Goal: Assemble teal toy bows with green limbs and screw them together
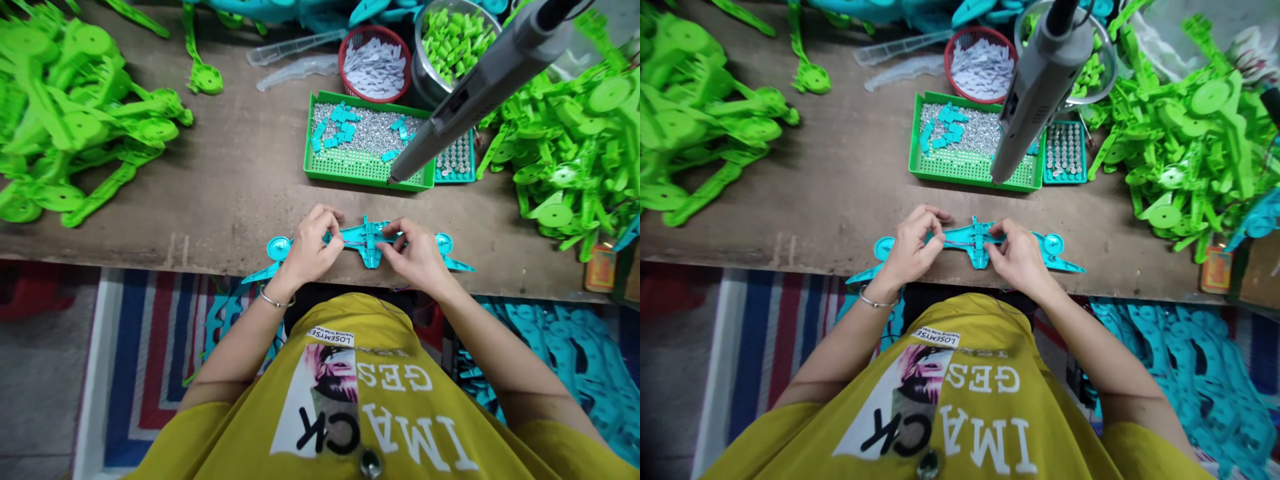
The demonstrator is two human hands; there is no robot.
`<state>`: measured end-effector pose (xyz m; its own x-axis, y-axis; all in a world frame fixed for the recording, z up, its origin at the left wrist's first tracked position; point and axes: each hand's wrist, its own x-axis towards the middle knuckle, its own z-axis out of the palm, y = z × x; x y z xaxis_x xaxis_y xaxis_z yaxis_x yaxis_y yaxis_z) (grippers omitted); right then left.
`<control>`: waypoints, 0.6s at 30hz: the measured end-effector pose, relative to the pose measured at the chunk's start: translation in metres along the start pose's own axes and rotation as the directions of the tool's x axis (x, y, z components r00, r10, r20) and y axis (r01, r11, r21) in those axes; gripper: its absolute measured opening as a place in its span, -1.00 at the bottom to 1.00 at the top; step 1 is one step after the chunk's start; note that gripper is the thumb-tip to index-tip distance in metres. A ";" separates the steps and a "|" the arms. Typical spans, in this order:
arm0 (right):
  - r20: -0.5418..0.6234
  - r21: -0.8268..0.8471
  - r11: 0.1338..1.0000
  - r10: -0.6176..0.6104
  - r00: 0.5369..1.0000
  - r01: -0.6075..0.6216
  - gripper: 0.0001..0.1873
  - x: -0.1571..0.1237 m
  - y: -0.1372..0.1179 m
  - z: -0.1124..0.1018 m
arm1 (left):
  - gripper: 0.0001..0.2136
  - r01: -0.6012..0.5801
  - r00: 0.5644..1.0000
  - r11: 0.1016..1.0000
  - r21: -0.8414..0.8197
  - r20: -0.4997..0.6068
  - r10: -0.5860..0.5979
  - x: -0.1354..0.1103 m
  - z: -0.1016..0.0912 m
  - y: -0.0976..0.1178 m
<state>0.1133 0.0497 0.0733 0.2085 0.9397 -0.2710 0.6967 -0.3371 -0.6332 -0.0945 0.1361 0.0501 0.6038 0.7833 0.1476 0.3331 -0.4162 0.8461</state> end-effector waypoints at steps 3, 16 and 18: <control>-0.016 -0.114 0.993 -0.043 0.999 0.041 -0.76 -0.003 0.007 -0.009 | -0.91 -0.031 0.998 0.992 0.124 0.055 0.024 -0.007 -0.005 0.010; 0.171 -0.261 0.962 -0.039 0.984 0.084 -0.51 0.016 0.004 -0.010 | -0.94 -0.072 0.997 0.953 0.294 0.014 0.071 -0.032 -0.002 -0.004; 0.182 -0.242 0.969 -0.010 0.983 0.054 -0.52 0.017 0.004 -0.010 | -0.93 -0.090 0.995 0.949 0.302 -0.003 0.095 -0.031 0.000 -0.003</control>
<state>0.1262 0.0654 0.0730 0.0734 0.9169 -0.3923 0.8523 -0.2619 -0.4527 -0.1143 0.1132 0.0426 0.6303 0.7417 0.2292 0.4804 -0.6046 0.6353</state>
